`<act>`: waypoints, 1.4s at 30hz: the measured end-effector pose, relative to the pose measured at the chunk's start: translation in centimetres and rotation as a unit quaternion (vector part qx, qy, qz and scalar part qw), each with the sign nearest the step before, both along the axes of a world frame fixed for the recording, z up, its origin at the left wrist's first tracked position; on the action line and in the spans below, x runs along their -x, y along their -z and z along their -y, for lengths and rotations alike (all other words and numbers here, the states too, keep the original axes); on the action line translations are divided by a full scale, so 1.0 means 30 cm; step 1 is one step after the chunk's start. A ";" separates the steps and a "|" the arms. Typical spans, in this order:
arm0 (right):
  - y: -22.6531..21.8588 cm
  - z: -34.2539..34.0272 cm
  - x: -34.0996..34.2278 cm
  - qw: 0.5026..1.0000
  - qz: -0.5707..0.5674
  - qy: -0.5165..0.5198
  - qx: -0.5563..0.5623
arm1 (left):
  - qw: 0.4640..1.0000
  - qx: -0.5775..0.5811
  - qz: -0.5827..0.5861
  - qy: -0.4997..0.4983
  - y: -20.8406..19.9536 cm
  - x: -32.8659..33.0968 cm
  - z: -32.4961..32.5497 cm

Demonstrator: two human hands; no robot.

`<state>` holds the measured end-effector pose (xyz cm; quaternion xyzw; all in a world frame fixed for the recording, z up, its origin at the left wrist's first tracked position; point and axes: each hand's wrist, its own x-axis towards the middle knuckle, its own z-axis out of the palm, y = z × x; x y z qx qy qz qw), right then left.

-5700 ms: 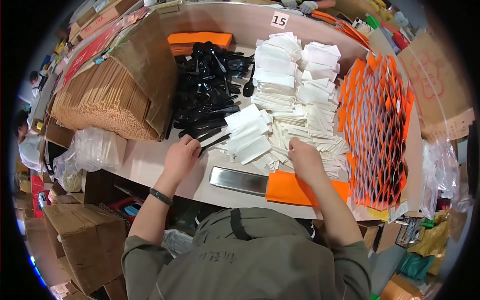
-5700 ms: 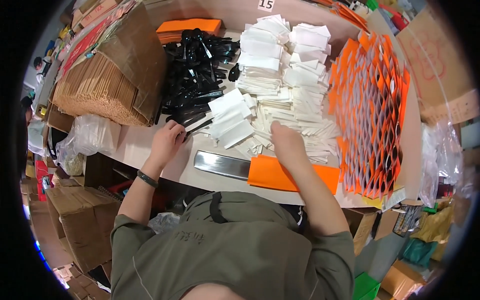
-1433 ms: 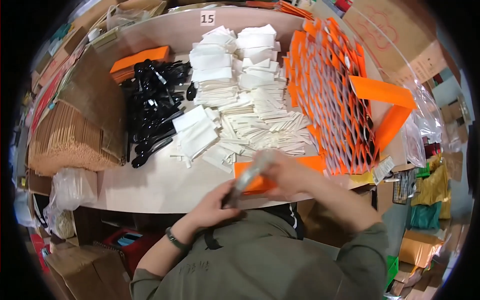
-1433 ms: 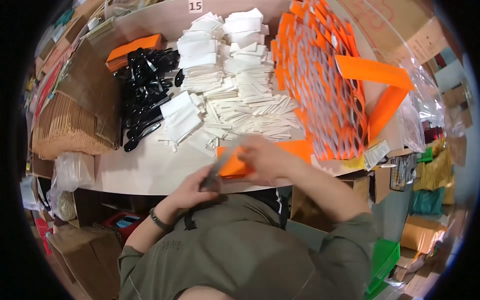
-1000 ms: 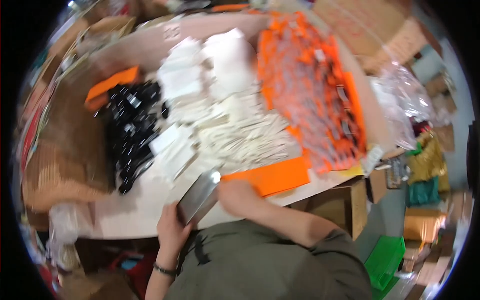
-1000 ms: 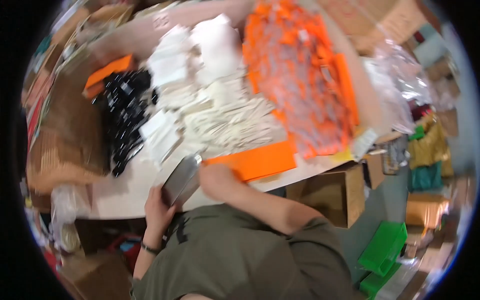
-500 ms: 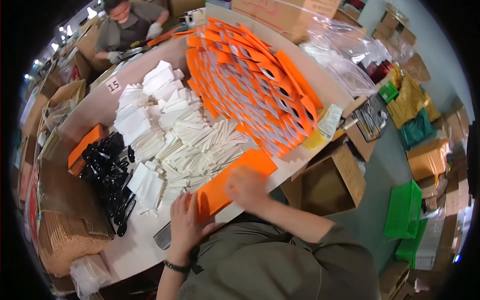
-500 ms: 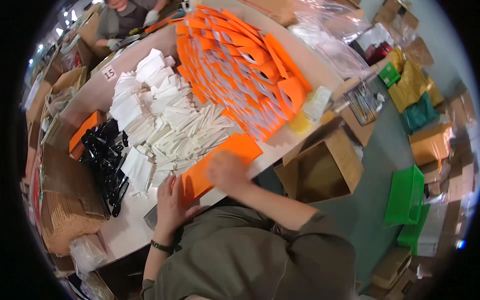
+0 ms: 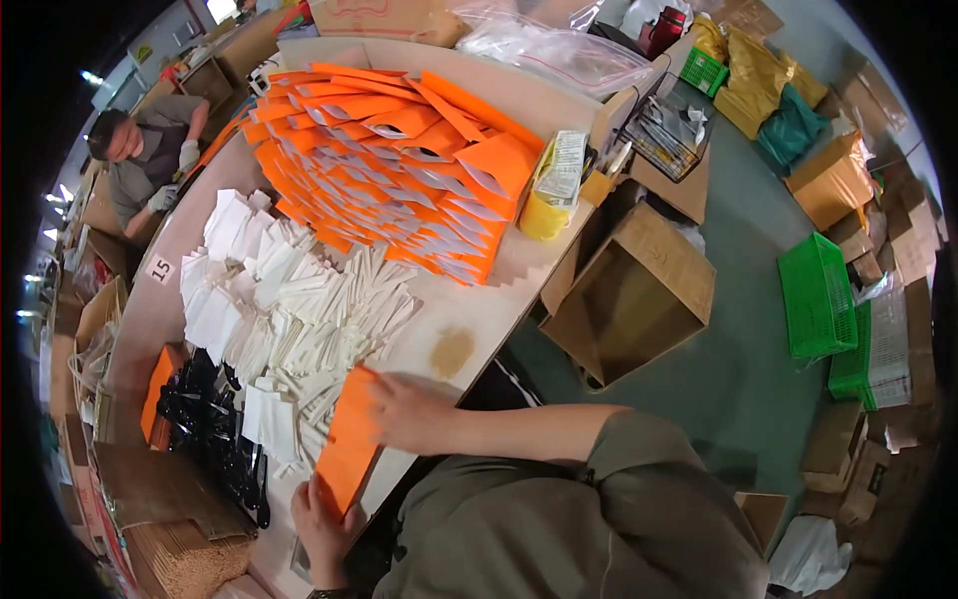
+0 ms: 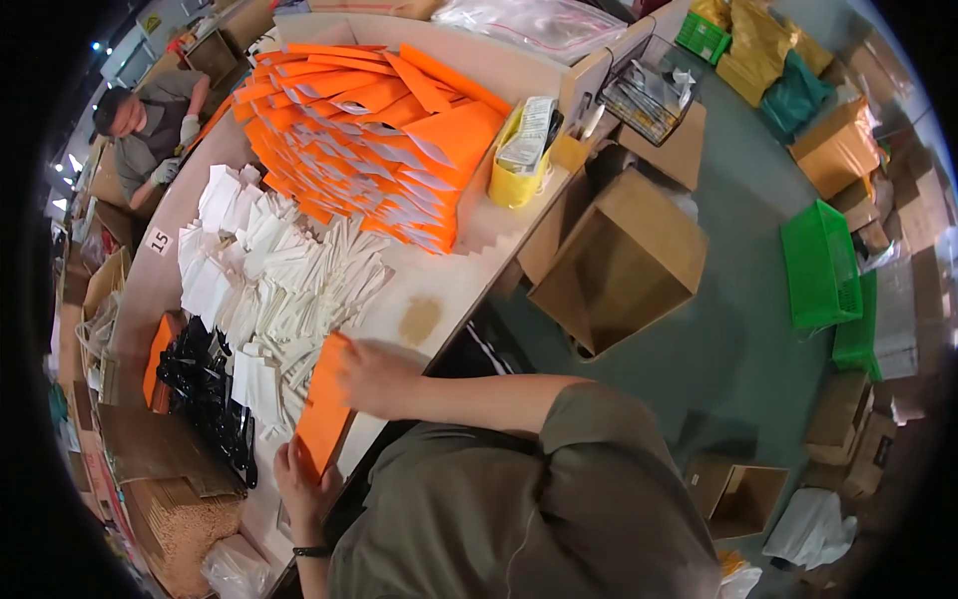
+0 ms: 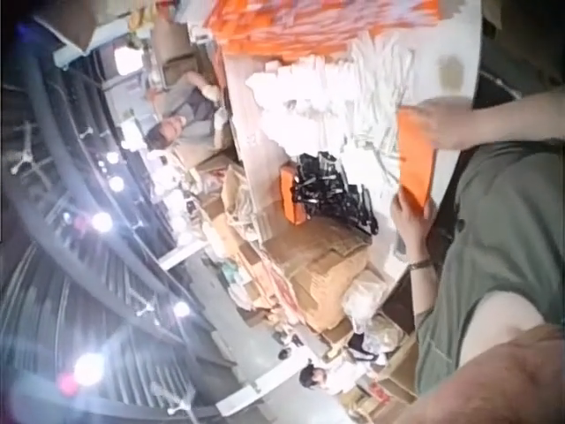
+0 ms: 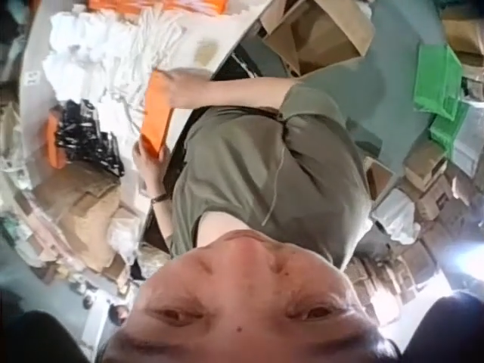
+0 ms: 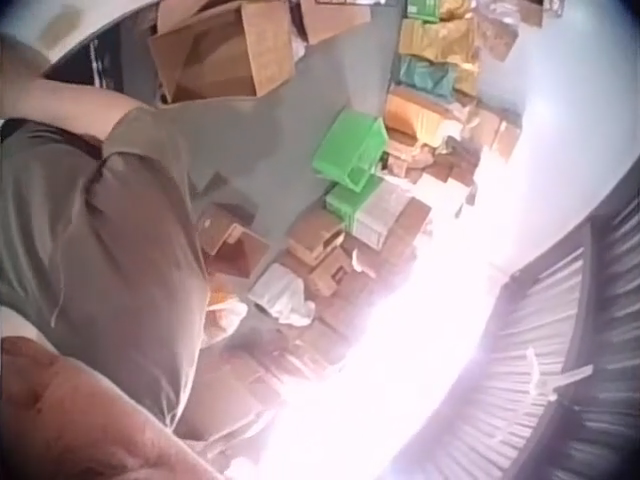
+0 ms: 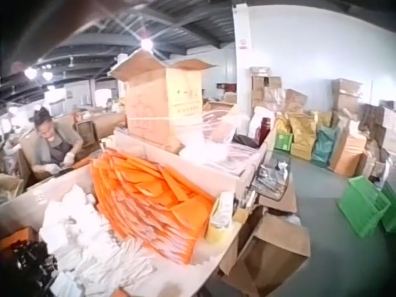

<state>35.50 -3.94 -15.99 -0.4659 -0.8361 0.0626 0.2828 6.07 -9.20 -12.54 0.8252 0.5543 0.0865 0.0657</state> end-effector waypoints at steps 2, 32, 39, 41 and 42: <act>-0.087 -0.029 -0.023 0.992 -0.121 -0.026 -0.021 | 1.000 0.025 -0.004 0.000 -0.023 0.039 -0.028; -0.655 -0.550 -1.095 0.972 0.158 0.168 0.049 | 0.884 0.039 0.314 0.344 -0.612 -1.126 -1.104; -0.638 -0.450 -1.141 0.978 0.183 0.034 0.097 | 0.918 -0.218 0.329 0.030 -0.399 -0.979 -0.724; -0.663 -0.456 -1.102 0.962 0.258 0.020 0.086 | 0.739 -0.186 0.643 -0.078 -0.222 -0.956 -0.732; -0.650 -0.450 -1.114 0.962 0.255 0.022 0.092 | 0.742 -0.181 0.641 -0.078 -0.213 -0.966 -0.732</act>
